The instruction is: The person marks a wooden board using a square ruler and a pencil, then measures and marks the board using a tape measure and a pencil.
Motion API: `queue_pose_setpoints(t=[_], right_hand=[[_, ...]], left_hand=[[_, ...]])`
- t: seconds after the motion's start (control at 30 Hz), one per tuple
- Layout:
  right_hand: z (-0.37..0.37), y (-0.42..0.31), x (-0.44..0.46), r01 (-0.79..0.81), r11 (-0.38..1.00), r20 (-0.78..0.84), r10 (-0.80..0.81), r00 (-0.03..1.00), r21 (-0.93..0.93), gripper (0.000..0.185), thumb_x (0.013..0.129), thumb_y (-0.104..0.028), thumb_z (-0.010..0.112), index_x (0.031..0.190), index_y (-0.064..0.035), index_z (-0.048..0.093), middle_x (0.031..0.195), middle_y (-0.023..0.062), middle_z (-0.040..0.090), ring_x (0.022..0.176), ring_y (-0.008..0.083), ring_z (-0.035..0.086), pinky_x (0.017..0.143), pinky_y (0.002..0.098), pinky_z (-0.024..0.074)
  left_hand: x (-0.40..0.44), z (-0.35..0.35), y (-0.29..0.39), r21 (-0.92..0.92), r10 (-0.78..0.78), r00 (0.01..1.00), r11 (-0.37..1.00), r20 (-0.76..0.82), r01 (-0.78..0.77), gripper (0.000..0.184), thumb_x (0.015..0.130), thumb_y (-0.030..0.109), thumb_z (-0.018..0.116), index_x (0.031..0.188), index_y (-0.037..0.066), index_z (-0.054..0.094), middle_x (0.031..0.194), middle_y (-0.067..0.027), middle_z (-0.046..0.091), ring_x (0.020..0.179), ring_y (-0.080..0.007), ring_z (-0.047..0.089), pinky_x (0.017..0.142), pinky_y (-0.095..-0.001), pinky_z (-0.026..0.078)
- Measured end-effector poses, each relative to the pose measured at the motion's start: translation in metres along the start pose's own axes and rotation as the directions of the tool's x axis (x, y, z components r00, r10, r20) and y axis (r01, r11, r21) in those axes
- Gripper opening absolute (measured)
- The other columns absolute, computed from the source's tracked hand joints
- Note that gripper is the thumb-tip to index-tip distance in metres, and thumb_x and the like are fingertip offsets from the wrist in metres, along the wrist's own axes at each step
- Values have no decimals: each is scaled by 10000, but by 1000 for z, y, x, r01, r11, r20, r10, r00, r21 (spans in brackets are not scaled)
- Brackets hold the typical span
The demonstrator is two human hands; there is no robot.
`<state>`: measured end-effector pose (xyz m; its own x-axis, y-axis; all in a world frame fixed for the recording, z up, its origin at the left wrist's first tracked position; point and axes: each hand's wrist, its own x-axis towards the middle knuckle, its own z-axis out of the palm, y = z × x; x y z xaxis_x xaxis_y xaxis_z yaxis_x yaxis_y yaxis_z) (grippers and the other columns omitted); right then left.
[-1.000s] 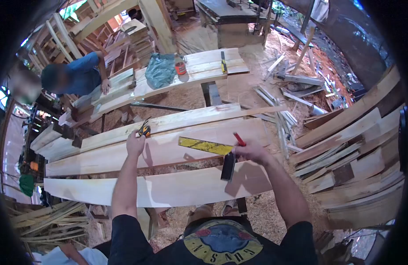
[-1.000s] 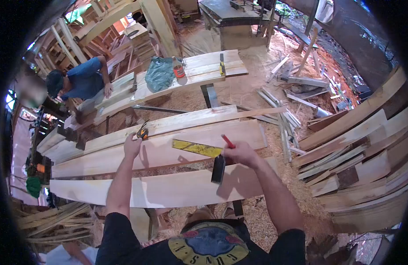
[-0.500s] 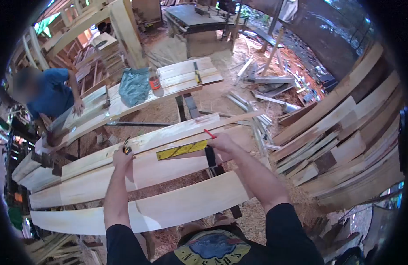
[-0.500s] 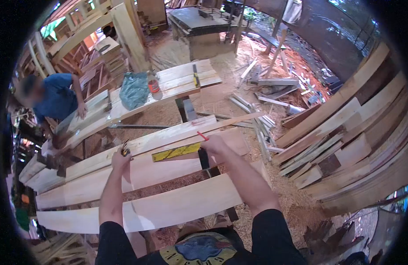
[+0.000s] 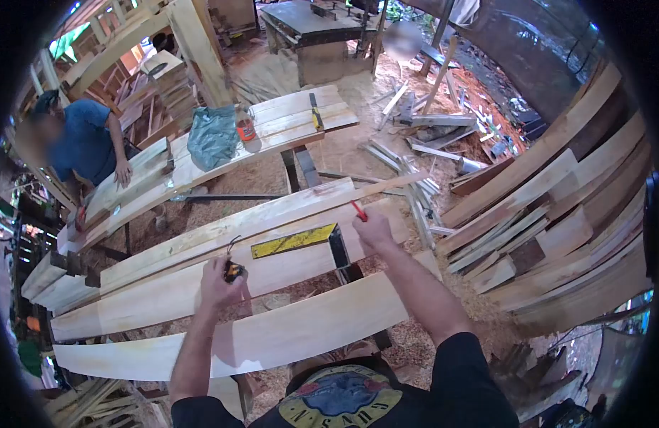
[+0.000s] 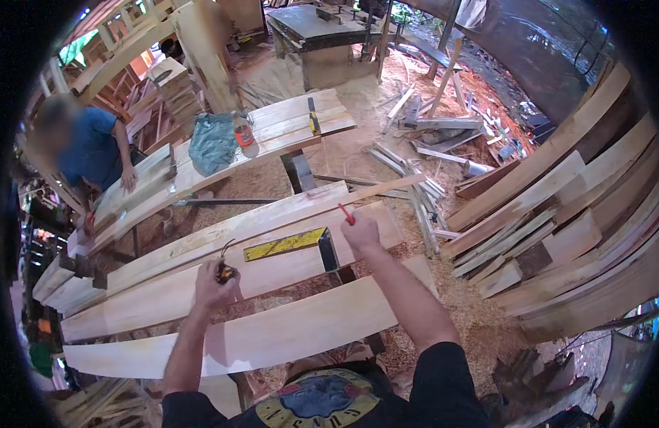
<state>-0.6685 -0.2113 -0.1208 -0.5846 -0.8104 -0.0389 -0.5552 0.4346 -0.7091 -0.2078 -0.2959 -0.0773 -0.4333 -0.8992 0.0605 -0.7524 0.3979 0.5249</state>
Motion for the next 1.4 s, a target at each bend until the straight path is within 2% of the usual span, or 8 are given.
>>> queue_pose_setpoints(t=[0.27,0.47,0.63,0.7,0.87,0.97,1.23,1.4], right_hand=[[-32,29,44,176,968,-95,-195,976,-177,255,878,-241,729,1074,-85,775,963,210,752,904,372,748,816,473,583],[-5,98,142,256,946,183,-221,958,-198,323,847,-220,796,1120,-52,764,1087,230,747,1002,394,742,853,490,585],[-13,30,143,399,789,302,-281,911,-468,393,797,-273,815,1113,-45,763,1136,222,762,1099,402,727,954,504,576],[-23,3,140,354,751,460,-75,885,-558,294,834,-210,764,1092,-71,781,1124,206,770,1084,397,732,941,493,583],[10,56,181,420,777,475,-179,862,-470,419,982,-251,717,1351,-52,703,1285,242,718,1198,380,707,987,459,595],[-9,41,183,478,704,406,-286,868,-525,430,827,-485,827,931,-69,791,930,239,757,940,419,743,813,531,581],[-101,-34,136,636,600,340,-540,770,-486,306,757,-379,832,781,-87,745,756,198,723,778,431,723,728,554,565],[-145,-59,116,626,620,313,-546,777,-474,112,676,-158,726,745,-71,712,785,234,676,818,453,673,746,547,532]], left_hand=[[-22,15,4,139,86,977,989,-195,-59,839,824,297,857,1513,15,470,1475,-270,534,1345,-471,524,1120,-535,469],[-92,3,60,-35,58,937,997,-344,-75,627,880,191,799,1438,23,567,1438,-254,590,1349,-462,547,1147,-535,450],[-163,-4,105,-186,-77,942,982,-328,16,372,877,122,780,1238,70,702,1325,-188,678,1257,-391,627,1097,-479,505],[-182,-2,113,-228,-142,928,972,-345,64,318,885,116,773,1197,76,725,1294,-168,697,1229,-370,649,1073,-458,527],[-215,4,117,-322,-326,869,924,-373,209,277,913,132,767,1188,107,744,1286,-131,708,1213,-325,670,1067,-429,550],[-219,10,112,-399,-393,837,886,-381,235,261,935,148,756,1195,126,747,1294,-116,706,1212,-306,677,1053,-410,569],[-201,12,97,-573,-516,791,775,-329,267,268,994,170,719,1248,82,713,1212,-92,731,1067,-199,733,899,-340,607],[-154,5,64,-881,-717,671,425,-187,208,378,1044,220,674,1358,21,610,1149,-104,727,950,-170,716,814,-339,604]])
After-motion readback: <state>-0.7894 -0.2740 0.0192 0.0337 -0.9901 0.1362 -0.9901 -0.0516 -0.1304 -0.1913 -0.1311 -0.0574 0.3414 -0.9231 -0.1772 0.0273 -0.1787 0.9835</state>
